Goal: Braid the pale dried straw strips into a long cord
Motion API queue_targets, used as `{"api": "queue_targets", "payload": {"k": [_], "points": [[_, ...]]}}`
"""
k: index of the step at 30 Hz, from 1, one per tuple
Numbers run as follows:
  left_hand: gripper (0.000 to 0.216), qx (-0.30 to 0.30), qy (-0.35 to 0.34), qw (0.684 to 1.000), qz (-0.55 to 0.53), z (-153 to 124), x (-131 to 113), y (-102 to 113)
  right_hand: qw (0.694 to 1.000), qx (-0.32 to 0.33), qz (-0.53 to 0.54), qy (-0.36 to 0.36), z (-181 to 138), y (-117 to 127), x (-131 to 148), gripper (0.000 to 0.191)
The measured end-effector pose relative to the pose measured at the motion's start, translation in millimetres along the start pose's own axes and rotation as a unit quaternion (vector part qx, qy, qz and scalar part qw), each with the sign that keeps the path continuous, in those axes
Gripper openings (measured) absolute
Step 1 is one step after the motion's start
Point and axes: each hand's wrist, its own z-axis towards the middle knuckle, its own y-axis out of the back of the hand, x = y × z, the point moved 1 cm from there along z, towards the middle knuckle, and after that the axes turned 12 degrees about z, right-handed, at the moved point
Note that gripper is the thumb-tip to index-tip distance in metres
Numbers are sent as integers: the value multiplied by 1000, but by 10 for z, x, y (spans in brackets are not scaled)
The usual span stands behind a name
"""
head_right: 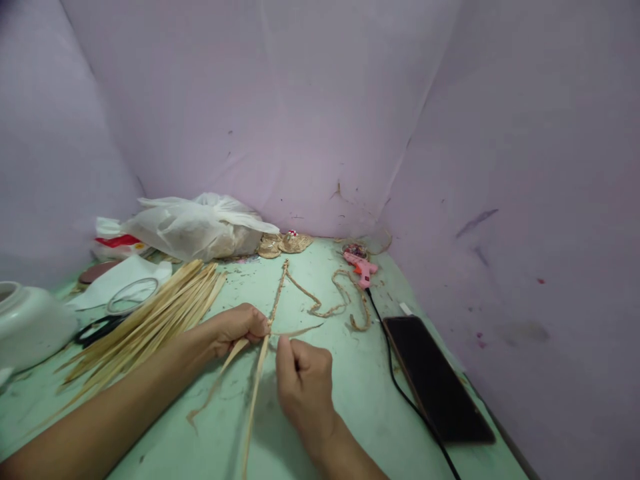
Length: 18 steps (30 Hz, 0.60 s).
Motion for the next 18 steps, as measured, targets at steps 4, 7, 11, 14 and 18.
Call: {"api": "queue_targets", "payload": {"k": [4, 7, 11, 14, 18], "points": [[13, 40, -16, 998, -38, 8, 1, 27, 976, 70, 52, -200, 84, -51, -132, 31], [13, 36, -15, 999, -29, 13, -4, 20, 949, 127, 107, -270, 87, -133, -182, 26], [13, 11, -1, 1000, -25, 29, 6, -5, 939, 129, 139, -287, 79, -175, -205, 22], [12, -3, 10, 1000, -21, 22, -1, -8, 916, 143, 187, -325, 90, -160, -194, 21], [12, -3, 17, 1000, -20, -4, -29, -7, 898, 149, 204, -361, 122, -141, -184, 19]]}}
